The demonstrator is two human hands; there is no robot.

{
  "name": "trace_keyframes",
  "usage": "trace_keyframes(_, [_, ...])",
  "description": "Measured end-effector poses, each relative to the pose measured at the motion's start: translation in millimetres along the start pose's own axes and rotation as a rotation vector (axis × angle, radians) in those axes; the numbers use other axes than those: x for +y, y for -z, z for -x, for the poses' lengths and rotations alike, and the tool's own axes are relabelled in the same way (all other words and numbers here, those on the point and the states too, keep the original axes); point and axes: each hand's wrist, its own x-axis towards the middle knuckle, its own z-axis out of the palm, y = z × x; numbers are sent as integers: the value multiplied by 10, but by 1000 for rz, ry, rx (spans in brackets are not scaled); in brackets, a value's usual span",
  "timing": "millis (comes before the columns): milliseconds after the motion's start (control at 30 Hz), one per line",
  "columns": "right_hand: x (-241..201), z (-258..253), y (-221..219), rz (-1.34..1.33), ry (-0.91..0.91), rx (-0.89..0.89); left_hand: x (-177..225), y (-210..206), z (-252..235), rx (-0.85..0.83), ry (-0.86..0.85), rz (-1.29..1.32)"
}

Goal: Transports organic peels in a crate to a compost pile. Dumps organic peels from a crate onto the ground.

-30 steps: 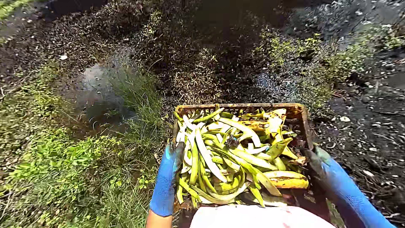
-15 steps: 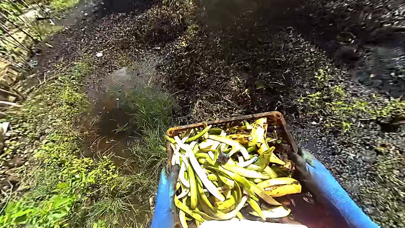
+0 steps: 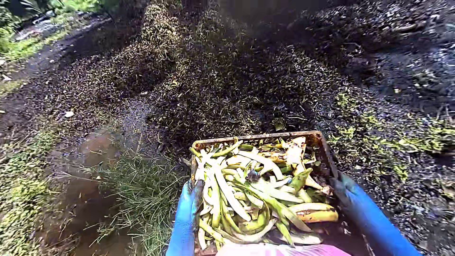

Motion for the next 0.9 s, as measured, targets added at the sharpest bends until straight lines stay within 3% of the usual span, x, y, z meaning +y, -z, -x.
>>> trace_keyframes(167, [-943,-1876,-255,20,52,-66,958,-413,-1308,73,43,34])
trace_keyframes(400, [-2534,-3808,-901,88,153,-194,1990,-500,-2543,242,157,204])
trace_keyframes(500, [-2947,-4772,-1471,124,199,-221,1998,-589,-3669,310,184,242])
trace_keyframes(600, [-3502,-5674,-2133,152,141,-197,2247,-569,-5104,281,199,222])
trace_keyframes(700, [-4129,-6418,-2498,162,60,-167,2904,-431,-6308,192,242,138])
trace_keyframes(900, [-5398,-7469,-2982,80,-9,-120,4175,-101,-8089,111,236,8])
